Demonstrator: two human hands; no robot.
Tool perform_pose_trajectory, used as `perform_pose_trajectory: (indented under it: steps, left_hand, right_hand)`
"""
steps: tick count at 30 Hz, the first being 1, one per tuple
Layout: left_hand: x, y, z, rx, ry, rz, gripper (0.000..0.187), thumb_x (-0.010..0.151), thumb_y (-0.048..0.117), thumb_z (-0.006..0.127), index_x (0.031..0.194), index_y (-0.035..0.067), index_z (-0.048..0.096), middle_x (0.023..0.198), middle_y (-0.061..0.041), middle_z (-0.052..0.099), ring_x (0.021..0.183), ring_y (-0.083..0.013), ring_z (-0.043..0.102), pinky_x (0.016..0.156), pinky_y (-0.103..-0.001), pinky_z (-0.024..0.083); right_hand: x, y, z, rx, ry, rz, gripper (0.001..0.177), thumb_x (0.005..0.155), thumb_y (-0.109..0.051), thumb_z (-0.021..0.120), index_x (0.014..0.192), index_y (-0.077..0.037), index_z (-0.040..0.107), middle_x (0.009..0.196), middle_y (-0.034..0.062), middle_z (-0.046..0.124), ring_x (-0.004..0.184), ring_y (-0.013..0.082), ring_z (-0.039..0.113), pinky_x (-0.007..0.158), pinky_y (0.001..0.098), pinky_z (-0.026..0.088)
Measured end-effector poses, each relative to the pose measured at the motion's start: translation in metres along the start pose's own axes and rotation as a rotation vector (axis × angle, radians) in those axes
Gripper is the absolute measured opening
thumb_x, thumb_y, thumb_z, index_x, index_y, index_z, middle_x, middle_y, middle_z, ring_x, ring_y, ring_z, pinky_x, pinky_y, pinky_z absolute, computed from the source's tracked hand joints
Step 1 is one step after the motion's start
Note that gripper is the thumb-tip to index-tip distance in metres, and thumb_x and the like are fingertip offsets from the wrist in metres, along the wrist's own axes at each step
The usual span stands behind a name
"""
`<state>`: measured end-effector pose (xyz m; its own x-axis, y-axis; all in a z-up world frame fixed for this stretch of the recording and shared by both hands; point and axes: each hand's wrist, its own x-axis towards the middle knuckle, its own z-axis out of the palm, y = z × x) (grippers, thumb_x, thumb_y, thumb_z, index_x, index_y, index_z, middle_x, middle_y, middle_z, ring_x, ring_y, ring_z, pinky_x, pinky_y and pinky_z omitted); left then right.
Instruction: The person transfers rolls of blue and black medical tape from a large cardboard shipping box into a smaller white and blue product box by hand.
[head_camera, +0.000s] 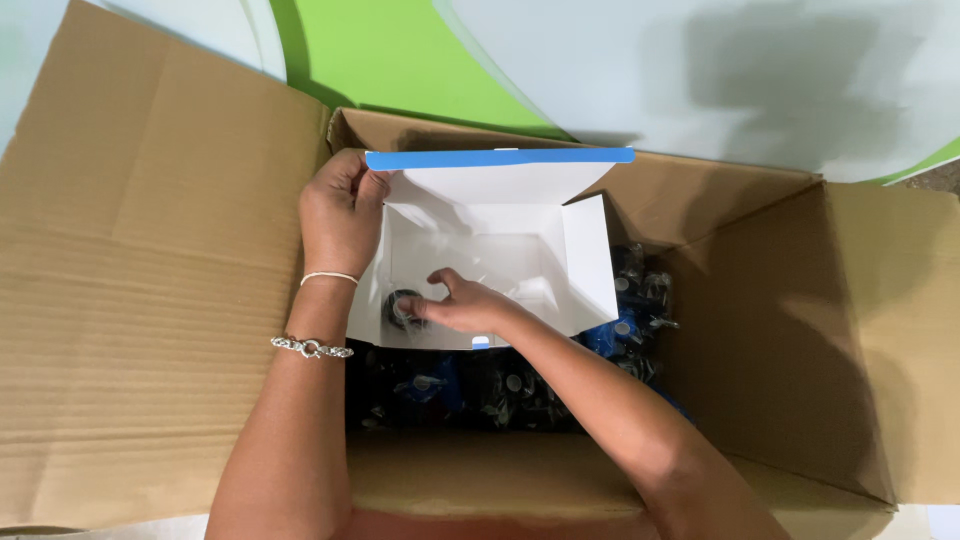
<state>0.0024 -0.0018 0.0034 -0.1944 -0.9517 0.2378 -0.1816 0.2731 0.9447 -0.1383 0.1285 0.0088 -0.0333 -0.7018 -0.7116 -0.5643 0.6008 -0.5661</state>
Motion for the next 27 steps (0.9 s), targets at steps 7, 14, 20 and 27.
perform_pose_trajectory:
  steps: [7,14,20,27]
  left_hand:
    - [0.002,-0.002,0.001,0.027,0.004,-0.001,0.017,0.103,0.029,0.074,0.093,0.015,0.073,0.071,-0.002,0.068,0.067,-0.0140,0.057,0.071,-0.032,0.053]
    - [0.000,-0.001,-0.003,0.012,-0.029,0.054,0.012,0.104,0.020,0.074,0.096,0.011,0.074,0.072,-0.007,0.067,0.071,-0.0172,0.059,0.074,-0.035,0.053]
    - [0.003,-0.013,-0.009,0.010,-0.042,0.054,0.012,0.110,0.021,0.074,0.101,0.013,0.074,0.076,-0.004,0.068,0.076,-0.0135,0.062,0.078,-0.033,0.053]
    - [0.000,-0.002,-0.013,0.081,-0.055,0.091,0.022,0.111,0.010,0.073,0.091,0.011,0.066,0.084,0.000,0.070,0.080,-0.0099,0.068,0.067,-0.026,0.048]
  right_hand:
    - [0.030,-0.002,0.008,0.484,-0.029,0.151,0.119,0.082,-0.093,0.035,0.162,-0.008,0.012,0.153,0.0360,0.036,0.136,0.0478,0.050,0.107,0.0534,0.049]
    - [0.024,-0.011,0.021,0.077,-0.153,0.055,0.117,0.079,-0.092,0.031,0.155,-0.004,0.041,0.134,0.0210,0.066,0.129,0.0340,0.062,0.110,0.0463,0.046]
    - [-0.032,0.001,-0.034,-0.111,0.000,-0.098,0.103,0.090,-0.077,0.035,0.156,0.002,0.036,0.149,0.0340,0.048,0.139,0.0502,0.047,0.118,0.0595,0.036]
    - [-0.075,0.123,-0.130,0.181,0.797,-0.277,0.012,0.101,-0.015,0.055,0.108,-0.013,0.065,0.089,0.0063,0.075,0.076,0.0128,0.070,0.067,0.0251,0.054]
